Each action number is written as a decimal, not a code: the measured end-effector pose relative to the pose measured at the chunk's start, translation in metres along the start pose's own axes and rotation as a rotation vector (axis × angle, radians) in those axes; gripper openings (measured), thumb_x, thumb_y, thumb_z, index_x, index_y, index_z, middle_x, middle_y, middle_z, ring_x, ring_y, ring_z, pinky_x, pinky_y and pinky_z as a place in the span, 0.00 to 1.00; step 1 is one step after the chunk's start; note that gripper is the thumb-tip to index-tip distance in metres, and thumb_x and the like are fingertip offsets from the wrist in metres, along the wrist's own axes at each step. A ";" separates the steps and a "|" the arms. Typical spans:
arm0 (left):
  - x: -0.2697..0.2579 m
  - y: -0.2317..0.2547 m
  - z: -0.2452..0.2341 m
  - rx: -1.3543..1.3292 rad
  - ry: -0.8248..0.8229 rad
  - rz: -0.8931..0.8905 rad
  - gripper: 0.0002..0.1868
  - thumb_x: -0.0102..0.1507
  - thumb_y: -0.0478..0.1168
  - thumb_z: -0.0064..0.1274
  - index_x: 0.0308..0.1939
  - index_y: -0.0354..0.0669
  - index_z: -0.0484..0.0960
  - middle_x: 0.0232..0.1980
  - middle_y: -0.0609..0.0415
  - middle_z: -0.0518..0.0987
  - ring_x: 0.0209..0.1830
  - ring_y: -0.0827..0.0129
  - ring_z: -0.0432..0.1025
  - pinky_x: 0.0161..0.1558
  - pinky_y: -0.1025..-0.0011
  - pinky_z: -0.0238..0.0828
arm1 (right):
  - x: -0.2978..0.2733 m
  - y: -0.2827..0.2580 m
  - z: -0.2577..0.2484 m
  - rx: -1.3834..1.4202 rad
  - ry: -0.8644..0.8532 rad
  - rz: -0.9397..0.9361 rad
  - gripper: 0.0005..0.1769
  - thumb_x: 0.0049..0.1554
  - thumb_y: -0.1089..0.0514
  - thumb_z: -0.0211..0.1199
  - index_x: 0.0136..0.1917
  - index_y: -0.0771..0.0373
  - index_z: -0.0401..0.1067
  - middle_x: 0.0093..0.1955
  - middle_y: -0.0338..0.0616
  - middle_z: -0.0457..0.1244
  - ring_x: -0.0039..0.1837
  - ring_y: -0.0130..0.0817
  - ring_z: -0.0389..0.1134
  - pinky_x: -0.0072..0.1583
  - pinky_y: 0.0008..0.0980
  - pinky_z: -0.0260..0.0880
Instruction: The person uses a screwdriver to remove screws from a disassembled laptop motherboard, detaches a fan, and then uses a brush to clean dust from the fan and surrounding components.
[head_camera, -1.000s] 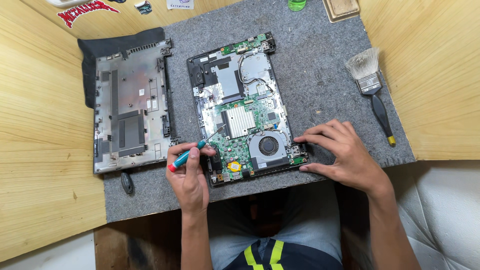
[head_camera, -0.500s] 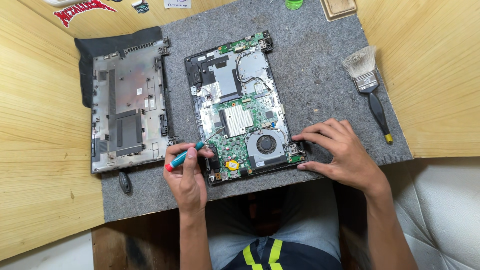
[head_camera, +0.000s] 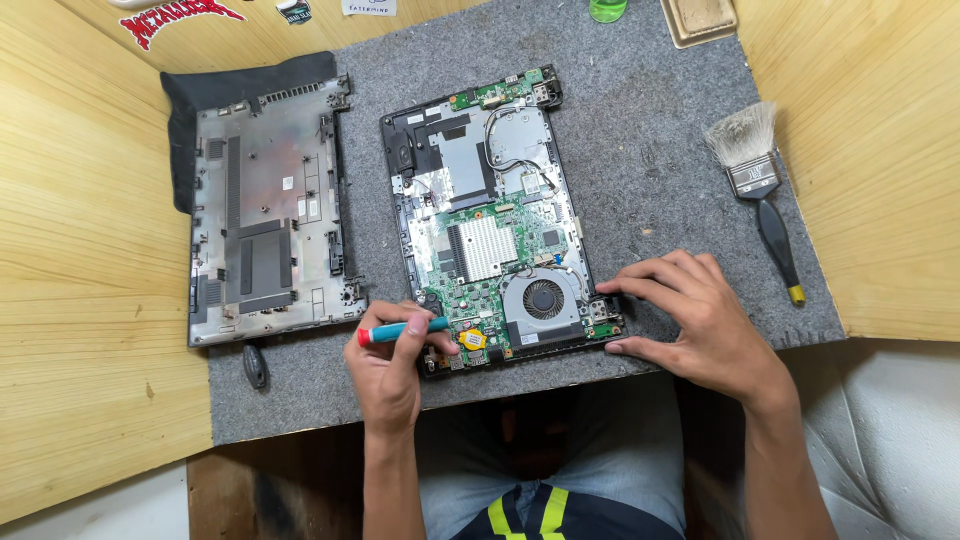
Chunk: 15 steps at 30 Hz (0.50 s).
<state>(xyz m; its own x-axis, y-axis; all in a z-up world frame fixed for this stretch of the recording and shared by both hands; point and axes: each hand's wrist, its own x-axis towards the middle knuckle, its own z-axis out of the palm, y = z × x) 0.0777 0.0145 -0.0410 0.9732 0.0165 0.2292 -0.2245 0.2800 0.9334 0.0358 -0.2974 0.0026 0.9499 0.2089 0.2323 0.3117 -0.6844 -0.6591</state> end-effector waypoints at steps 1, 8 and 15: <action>-0.001 0.001 0.001 0.001 0.000 0.000 0.08 0.64 0.35 0.53 0.36 0.30 0.76 0.28 0.40 0.78 0.18 0.60 0.79 0.29 0.66 0.79 | 0.000 0.000 0.000 0.001 0.000 0.000 0.26 0.44 0.47 0.78 0.55 0.54 0.78 0.52 0.34 0.70 0.52 0.36 0.67 0.57 0.38 0.58; 0.000 0.006 0.005 0.125 -0.198 0.023 0.09 0.63 0.33 0.56 0.35 0.24 0.78 0.29 0.40 0.78 0.23 0.54 0.82 0.32 0.63 0.82 | 0.000 0.001 0.000 0.013 -0.002 0.005 0.26 0.43 0.47 0.78 0.54 0.54 0.78 0.53 0.36 0.70 0.52 0.37 0.67 0.57 0.39 0.57; 0.001 0.001 0.001 0.159 -0.217 0.034 0.10 0.63 0.33 0.55 0.34 0.24 0.78 0.30 0.40 0.78 0.21 0.55 0.82 0.30 0.66 0.81 | 0.002 0.000 -0.002 0.040 0.003 0.000 0.26 0.43 0.49 0.78 0.55 0.56 0.78 0.52 0.37 0.71 0.52 0.38 0.68 0.57 0.40 0.57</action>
<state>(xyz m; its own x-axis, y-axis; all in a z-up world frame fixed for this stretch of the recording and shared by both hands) 0.0788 0.0144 -0.0391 0.9359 -0.1874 0.2984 -0.2779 0.1281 0.9520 0.0373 -0.2978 0.0045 0.9498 0.2068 0.2348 0.3126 -0.6562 -0.6868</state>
